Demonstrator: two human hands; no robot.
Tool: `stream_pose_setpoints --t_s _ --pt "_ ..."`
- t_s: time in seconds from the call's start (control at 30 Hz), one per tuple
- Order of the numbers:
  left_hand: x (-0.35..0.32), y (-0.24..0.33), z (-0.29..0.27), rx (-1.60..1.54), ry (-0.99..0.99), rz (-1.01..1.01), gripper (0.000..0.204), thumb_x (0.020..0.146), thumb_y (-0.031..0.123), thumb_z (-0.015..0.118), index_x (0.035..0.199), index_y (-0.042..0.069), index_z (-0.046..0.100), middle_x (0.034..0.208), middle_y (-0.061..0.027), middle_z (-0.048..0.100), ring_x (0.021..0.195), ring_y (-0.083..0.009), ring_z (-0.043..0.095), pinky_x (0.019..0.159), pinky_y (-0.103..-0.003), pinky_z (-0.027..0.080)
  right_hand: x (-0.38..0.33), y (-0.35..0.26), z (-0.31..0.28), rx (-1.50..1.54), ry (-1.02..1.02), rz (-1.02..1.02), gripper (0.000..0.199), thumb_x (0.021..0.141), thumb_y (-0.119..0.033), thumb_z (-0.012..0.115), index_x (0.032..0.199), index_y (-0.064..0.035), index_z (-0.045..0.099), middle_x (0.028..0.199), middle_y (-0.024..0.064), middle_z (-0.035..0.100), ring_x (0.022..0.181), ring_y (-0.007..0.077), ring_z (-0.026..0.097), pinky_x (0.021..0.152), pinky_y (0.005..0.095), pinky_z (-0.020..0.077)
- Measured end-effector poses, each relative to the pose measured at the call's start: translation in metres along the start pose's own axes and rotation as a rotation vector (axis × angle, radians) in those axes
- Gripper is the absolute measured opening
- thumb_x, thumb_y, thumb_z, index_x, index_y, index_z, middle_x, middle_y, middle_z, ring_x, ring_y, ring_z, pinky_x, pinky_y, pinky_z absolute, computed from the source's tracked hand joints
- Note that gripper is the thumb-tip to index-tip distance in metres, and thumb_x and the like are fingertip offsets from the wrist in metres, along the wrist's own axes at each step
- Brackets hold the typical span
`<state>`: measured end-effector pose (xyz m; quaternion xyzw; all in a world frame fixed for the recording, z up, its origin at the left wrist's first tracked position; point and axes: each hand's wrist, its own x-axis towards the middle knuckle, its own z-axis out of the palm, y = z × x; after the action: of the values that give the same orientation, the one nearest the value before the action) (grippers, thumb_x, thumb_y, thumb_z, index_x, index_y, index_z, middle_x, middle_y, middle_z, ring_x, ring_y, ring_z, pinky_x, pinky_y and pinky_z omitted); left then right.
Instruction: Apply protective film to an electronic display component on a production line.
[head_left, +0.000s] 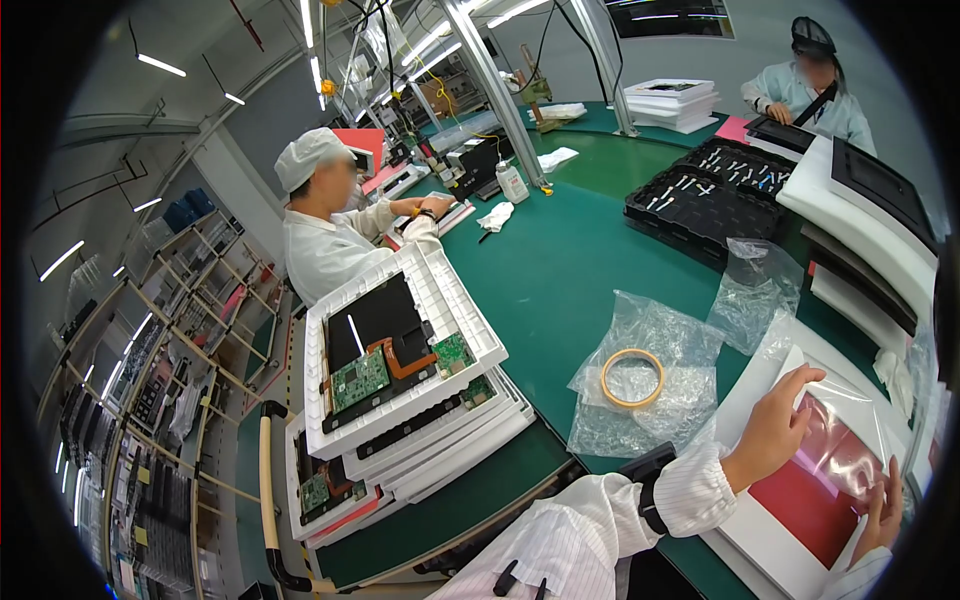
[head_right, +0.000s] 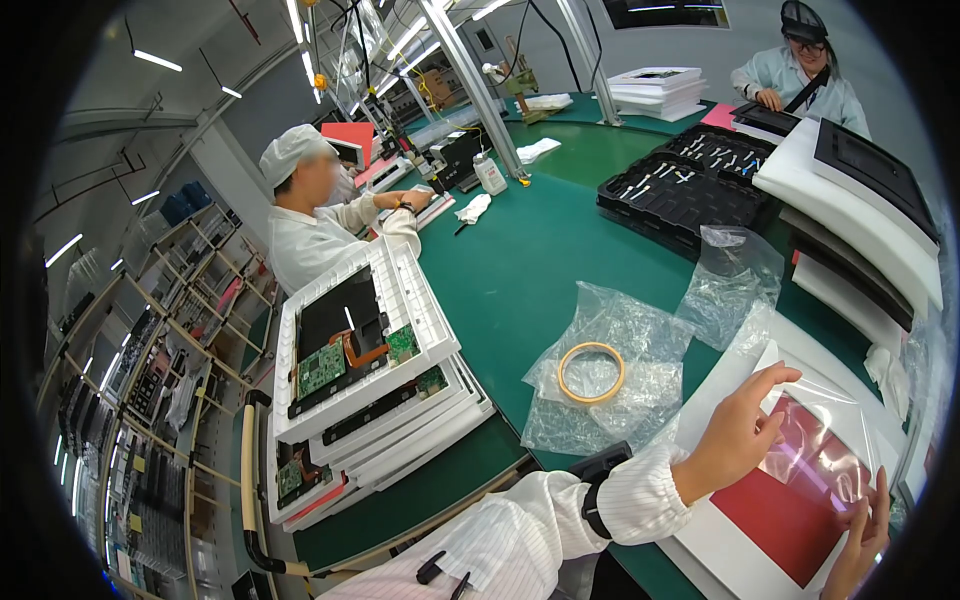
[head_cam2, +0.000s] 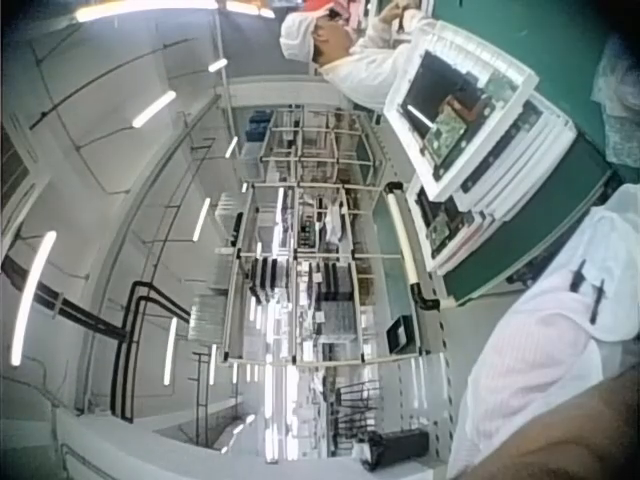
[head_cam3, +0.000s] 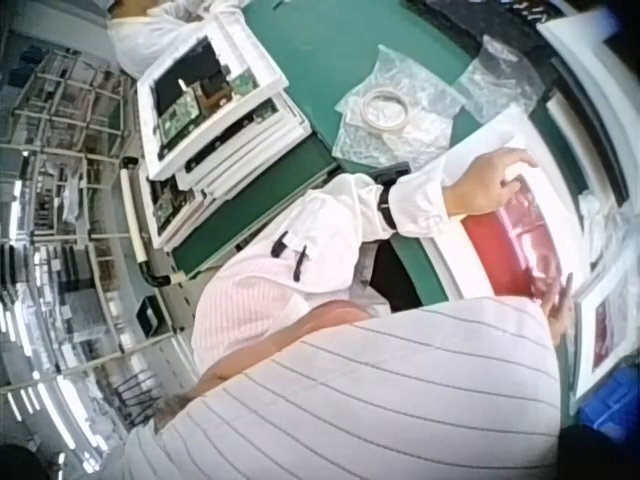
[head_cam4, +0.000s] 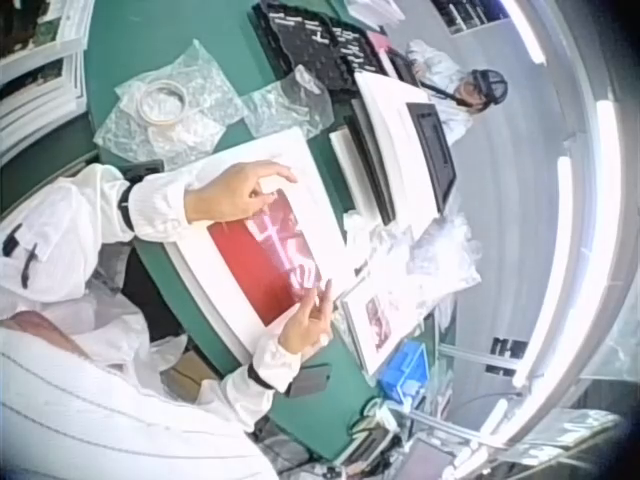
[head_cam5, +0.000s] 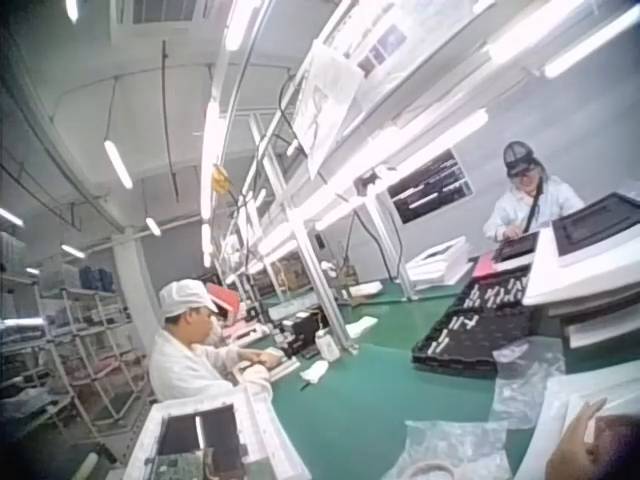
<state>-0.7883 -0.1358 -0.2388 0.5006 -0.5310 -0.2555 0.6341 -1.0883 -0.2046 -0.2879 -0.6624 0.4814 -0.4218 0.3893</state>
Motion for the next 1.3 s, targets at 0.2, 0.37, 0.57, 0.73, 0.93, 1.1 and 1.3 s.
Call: stream_pose_setpoints --t_s 0.2,0.37,0.57,0.73,0.93,1.1,1.3 --pt "-0.002 0.006 0.000 -0.077 -0.024 -0.060 0.041 0.080 -0.010 0.048 0.119 0.003 0.046 0.132 -0.0144 0.043 0.082 -0.0221 0.063 0.068 -0.025 0.050 -0.001 0.003 0.001 -0.017 -0.010 -0.033 0.044 0.093 -0.019 0.047 0.135 -0.0075 0.038 0.089 -0.0008 0.050 0.053 0.0019 0.039 0.049 0.0154 0.0325" --pt "0.000 0.001 0.004 -0.021 -0.005 0.164 0.033 0.080 -0.011 0.046 0.110 0.002 0.053 0.136 -0.0149 0.040 0.083 -0.0213 0.063 0.069 -0.025 0.050 -0.004 -0.005 0.003 -0.050 0.123 -0.051 0.042 0.093 -0.017 0.047 0.134 -0.0098 0.040 0.101 0.0033 0.054 0.053 0.0014 0.039 0.049 0.0151 0.0333" --pt "-0.002 0.013 -0.004 -0.057 -0.083 0.287 0.025 0.082 -0.009 0.047 0.103 0.000 0.056 0.131 -0.0150 0.045 0.079 -0.0179 0.063 0.067 -0.024 0.050 -0.005 0.003 0.000 -0.145 0.245 -0.289 0.041 0.093 -0.012 0.044 0.133 -0.0099 0.041 0.127 0.0103 0.049 0.053 0.0017 0.040 0.052 0.0143 0.0350" --pt "-0.001 0.001 0.003 -0.119 0.064 0.105 0.024 0.083 -0.007 0.049 0.106 0.001 0.055 0.124 -0.0141 0.049 0.070 -0.0139 0.061 0.057 -0.022 0.048 -0.008 -0.019 0.010 -0.086 0.127 -0.055 0.040 0.092 -0.009 0.044 0.133 -0.0099 0.042 0.126 0.0083 0.051 0.055 0.0017 0.042 0.051 0.0153 0.0356" --pt "0.000 0.000 0.002 -0.148 -0.008 -0.090 0.032 0.084 -0.002 0.053 0.115 0.001 0.049 0.120 -0.0111 0.051 0.060 -0.0118 0.058 0.051 -0.020 0.047 -0.009 -0.019 0.011 -0.027 0.008 0.015 0.040 0.093 -0.009 0.043 0.133 -0.0099 0.042 0.123 0.0070 0.053 0.055 0.0021 0.042 0.051 0.0151 0.0355" --pt "0.000 0.007 0.001 -0.175 -0.020 -0.167 0.032 0.085 0.000 0.053 0.116 -0.001 0.047 0.116 -0.0097 0.055 0.061 -0.0103 0.057 0.052 -0.020 0.046 -0.006 -0.011 0.014 0.018 0.033 0.018 0.040 0.093 -0.011 0.043 0.133 -0.0089 0.042 0.123 0.0063 0.053 0.054 0.0018 0.041 0.049 0.0148 0.0347" --pt "0.001 0.001 0.002 -0.144 -0.027 -0.021 0.021 0.086 0.001 0.051 0.108 -0.001 0.054 0.116 -0.0112 0.055 0.064 -0.0106 0.058 0.058 -0.020 0.047 0.000 0.003 0.006 -0.045 0.111 -0.060 0.040 0.093 -0.015 0.042 0.133 -0.0092 0.041 0.132 0.0040 0.047 0.052 0.0007 0.042 0.047 0.0141 0.0336"
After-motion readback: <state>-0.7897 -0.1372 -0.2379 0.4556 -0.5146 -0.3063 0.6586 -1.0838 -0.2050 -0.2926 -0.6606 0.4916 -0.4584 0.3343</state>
